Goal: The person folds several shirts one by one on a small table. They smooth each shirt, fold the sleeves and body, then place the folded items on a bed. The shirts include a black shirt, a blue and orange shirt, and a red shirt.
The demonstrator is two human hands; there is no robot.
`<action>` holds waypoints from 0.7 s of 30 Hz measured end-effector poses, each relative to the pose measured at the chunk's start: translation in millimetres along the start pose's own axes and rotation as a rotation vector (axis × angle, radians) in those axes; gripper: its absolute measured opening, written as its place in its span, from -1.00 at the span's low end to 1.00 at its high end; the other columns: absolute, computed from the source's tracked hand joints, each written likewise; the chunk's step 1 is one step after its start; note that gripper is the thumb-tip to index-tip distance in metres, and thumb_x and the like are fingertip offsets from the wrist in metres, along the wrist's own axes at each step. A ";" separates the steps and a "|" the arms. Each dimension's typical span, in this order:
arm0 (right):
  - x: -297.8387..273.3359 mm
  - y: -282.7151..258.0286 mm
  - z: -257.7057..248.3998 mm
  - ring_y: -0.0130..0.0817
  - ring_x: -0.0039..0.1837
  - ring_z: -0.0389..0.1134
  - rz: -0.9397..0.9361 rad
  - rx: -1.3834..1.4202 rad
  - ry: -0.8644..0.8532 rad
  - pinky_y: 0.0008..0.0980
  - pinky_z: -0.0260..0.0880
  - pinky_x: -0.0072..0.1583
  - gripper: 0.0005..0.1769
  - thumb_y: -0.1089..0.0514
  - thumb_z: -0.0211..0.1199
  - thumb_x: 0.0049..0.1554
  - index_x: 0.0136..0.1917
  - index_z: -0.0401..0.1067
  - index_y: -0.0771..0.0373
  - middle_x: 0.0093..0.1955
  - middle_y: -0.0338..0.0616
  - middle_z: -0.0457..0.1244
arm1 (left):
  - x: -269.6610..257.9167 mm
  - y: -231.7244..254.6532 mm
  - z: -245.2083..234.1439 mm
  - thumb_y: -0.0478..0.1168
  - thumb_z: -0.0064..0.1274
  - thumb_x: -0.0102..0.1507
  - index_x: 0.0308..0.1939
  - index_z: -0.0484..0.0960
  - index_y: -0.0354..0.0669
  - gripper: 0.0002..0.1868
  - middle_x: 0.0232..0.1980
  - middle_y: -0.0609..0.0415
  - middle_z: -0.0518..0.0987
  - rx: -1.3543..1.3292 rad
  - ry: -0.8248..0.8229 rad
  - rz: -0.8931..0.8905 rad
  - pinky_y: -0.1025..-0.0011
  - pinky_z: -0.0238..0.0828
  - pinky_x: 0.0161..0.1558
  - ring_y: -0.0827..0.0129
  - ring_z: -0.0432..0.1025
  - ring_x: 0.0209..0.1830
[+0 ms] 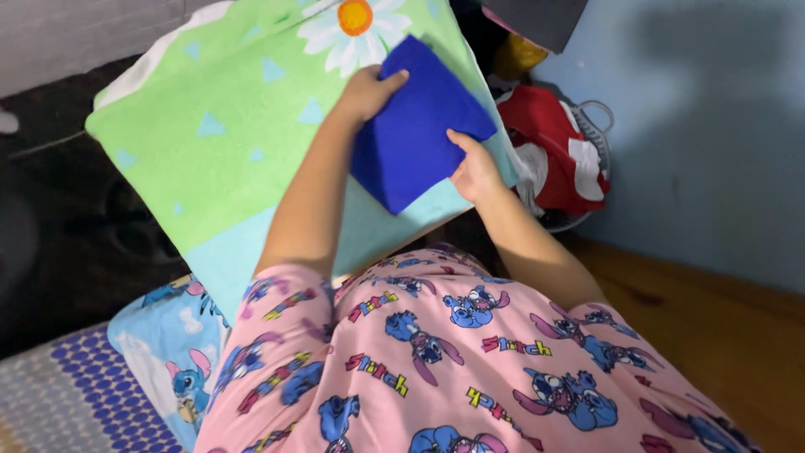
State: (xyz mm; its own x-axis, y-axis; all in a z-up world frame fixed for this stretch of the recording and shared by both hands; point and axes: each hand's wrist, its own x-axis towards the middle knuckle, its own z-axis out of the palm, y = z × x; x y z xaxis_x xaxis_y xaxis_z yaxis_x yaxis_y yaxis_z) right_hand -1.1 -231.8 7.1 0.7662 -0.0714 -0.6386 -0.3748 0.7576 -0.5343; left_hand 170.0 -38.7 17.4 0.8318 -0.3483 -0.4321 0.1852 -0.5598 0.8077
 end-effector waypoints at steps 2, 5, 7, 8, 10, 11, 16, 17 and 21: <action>-15.4 -21.1 23.3 -0.20 0.30 0.37 -0.235 -0.237 -0.149 -0.21 0.35 0.36 -0.59 0.24 0.33 0.16 0.28 0.43 0.32 0.26 -0.07 0.33 | -38.5 12.5 -43.0 -0.01 0.14 0.29 0.12 0.58 -0.28 -0.54 -0.03 0.05 0.68 -0.395 -0.022 0.196 0.43 0.52 0.04 0.40 0.55 -0.05; -48.0 -42.9 49.1 -0.22 0.36 0.31 -0.752 -0.730 -0.403 -0.29 0.31 0.42 -0.60 0.32 0.37 0.23 0.32 0.41 0.27 0.34 -0.07 0.27 | -114.0 8.7 -96.6 -0.28 0.13 0.33 0.19 0.53 -0.20 -0.65 0.09 0.12 0.61 -0.510 -0.019 0.475 0.43 0.44 0.18 0.46 0.48 0.08; -55.4 -49.7 63.3 -0.17 0.40 0.32 -1.155 -1.094 -0.596 -0.32 0.33 0.42 -0.58 0.35 0.40 0.20 0.27 0.36 0.18 0.38 -0.08 0.22 | -155.5 -6.1 -112.5 -0.40 0.10 0.31 0.18 0.54 -0.19 -0.66 0.14 0.13 0.58 -0.405 0.046 0.608 0.37 0.41 0.26 0.42 0.45 0.18; -53.5 -48.4 64.6 -0.15 0.39 0.31 -1.160 -1.144 -0.625 -0.30 0.33 0.41 -0.61 0.35 0.42 0.17 0.22 0.39 0.17 0.37 -0.06 0.22 | -170.2 -16.0 -109.8 -0.42 0.14 0.31 0.14 0.56 -0.18 -0.68 0.16 0.09 0.59 -0.313 0.087 0.665 0.30 0.35 0.33 0.32 0.43 0.26; -50.0 -36.5 51.9 -0.12 0.37 0.29 -1.169 -1.245 -0.680 -0.28 0.33 0.38 -0.67 0.35 0.46 0.12 0.11 0.46 0.15 0.34 -0.03 0.21 | -195.1 -43.1 -89.2 -0.45 0.22 0.30 0.05 0.58 -0.17 -0.72 0.21 0.01 0.60 -0.124 0.161 0.767 0.16 0.24 0.47 0.13 0.37 0.44; -48.0 -26.7 40.4 -0.03 0.40 0.28 -1.178 -1.398 -0.691 -0.18 0.29 0.40 -0.62 0.42 0.32 0.03 0.11 0.49 0.17 0.35 0.01 0.24 | -207.1 -60.0 -75.2 -0.53 0.12 0.15 0.00 0.64 -0.17 -0.64 0.26 -0.04 0.61 0.083 0.170 0.661 0.02 0.04 0.41 0.01 0.30 0.46; -30.3 17.2 -30.6 -0.03 0.32 0.33 -0.985 -1.437 -0.538 -0.22 0.37 0.26 -0.58 0.54 0.01 0.03 0.07 0.50 0.30 0.26 0.11 0.32 | -236.9 -132.7 -8.1 -0.43 -0.05 0.22 -0.05 0.65 -0.20 -0.73 0.10 -0.06 0.67 -0.102 0.340 0.146 0.30 0.43 0.21 0.15 0.55 0.14; -19.8 20.6 -37.0 -0.08 0.24 0.37 -0.976 -1.366 -0.429 -0.26 0.40 0.19 -0.62 0.52 0.02 0.06 0.07 0.49 0.32 0.20 0.09 0.34 | -233.6 -140.0 -0.6 -0.36 -0.01 0.30 -0.02 0.63 -0.21 -0.80 0.02 -0.05 0.69 -0.182 0.422 -0.011 0.32 0.49 0.14 0.18 0.61 0.05; 33.4 34.3 -35.9 -0.26 -0.09 0.40 -0.553 -1.100 -0.159 -0.35 0.43 -0.01 -0.82 0.19 0.24 0.28 0.13 0.45 0.30 -0.03 0.01 0.38 | -198.1 -143.1 17.4 -0.15 0.04 0.36 0.01 0.63 -0.25 -0.74 -0.09 -0.11 0.70 -0.189 0.544 -0.065 0.28 0.50 0.00 0.10 0.62 -0.09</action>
State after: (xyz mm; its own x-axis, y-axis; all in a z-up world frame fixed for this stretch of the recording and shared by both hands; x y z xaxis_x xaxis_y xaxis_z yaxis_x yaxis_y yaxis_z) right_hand -7.1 -231.4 -52.4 0.9868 -0.0701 -0.1462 -0.1607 -0.3007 -0.9401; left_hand -30.4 97.3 -19.6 0.9557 0.1466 -0.2551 0.2933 -0.4054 0.8658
